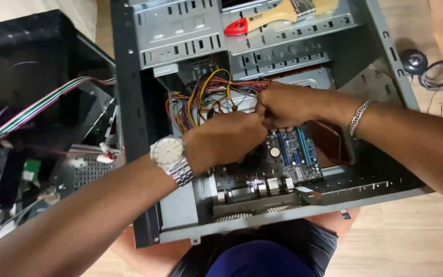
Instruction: The person cleans the inside of a desktop computer case using a brush and a vacuum cleaner. They remove a metal bracket, brush dust from the motherboard and power supply area, and vacuum the debris.
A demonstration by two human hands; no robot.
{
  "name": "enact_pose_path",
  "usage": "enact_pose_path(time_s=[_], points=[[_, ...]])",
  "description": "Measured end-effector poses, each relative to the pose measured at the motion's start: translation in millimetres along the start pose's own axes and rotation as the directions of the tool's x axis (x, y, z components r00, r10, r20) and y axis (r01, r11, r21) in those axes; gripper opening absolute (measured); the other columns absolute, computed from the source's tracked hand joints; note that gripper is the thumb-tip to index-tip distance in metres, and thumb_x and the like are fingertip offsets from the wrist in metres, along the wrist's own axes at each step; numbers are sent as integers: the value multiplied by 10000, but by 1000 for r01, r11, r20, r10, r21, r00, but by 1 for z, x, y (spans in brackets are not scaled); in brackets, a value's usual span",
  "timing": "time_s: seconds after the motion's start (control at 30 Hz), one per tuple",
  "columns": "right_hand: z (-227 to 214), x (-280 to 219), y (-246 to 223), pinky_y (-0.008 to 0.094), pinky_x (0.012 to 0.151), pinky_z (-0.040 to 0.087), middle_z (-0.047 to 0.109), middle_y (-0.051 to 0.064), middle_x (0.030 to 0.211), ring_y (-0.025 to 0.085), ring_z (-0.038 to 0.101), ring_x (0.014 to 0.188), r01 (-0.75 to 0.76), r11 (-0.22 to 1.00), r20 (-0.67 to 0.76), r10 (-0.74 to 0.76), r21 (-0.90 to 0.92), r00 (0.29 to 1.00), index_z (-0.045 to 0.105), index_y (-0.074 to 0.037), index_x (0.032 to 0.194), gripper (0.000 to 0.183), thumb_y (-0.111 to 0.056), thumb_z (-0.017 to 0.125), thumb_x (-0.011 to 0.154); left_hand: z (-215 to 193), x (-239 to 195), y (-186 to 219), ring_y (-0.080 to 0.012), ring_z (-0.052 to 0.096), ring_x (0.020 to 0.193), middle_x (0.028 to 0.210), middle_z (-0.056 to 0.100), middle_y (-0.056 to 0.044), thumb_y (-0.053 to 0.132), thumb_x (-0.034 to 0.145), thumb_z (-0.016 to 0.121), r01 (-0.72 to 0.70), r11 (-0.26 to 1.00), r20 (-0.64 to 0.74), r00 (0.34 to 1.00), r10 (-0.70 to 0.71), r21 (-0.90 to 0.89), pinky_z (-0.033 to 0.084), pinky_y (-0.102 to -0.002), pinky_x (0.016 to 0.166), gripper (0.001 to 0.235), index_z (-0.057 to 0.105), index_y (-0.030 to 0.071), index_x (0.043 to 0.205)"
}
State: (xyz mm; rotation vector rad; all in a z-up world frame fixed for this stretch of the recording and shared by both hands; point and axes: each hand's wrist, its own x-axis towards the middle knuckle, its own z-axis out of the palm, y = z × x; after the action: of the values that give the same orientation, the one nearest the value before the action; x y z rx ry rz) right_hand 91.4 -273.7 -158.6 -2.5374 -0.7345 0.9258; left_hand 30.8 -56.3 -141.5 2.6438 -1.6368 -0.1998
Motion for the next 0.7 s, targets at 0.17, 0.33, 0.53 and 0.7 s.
enact_pose_path(time_s=[0.17,0.33,0.53,0.7], points=[[-18,-5,-34,358,593,694,878,171,881,223,852,626,-221,973,137,210,72,968,823,-69,1190,251,-68,868,943,-6,18,-5,-410,777,758,862,758,-166,154,1082,652,63,961,124,992,-30,-269,608,-580,605,190,761,-1,1079],[16,19,-7,580,661,676,859,144,815,358,877,751,-223,963,114,242,-151,964,888,-35,1067,192,-188,861,954,-4,22,-3,-347,850,781,802,813,-167,-117,953,751,-70,991,28,997,74,-117,659,-428,608,193,833,30,860],[18,-10,3,513,707,683,834,218,816,453,842,824,12,992,-72,-21,-122,997,882,5,960,230,-188,938,848,13,20,-25,-457,805,980,974,758,-157,113,743,971,0,974,95,995,21,-226,685,-625,742,308,796,40,986],[-2,-48,-58,468,665,698,852,196,789,432,871,815,130,989,-26,-132,-67,991,873,-14,988,523,-407,1107,733,25,13,-33,-431,791,887,898,778,-83,111,731,1017,-82,974,-32,997,77,-213,702,-511,699,315,783,75,938]])
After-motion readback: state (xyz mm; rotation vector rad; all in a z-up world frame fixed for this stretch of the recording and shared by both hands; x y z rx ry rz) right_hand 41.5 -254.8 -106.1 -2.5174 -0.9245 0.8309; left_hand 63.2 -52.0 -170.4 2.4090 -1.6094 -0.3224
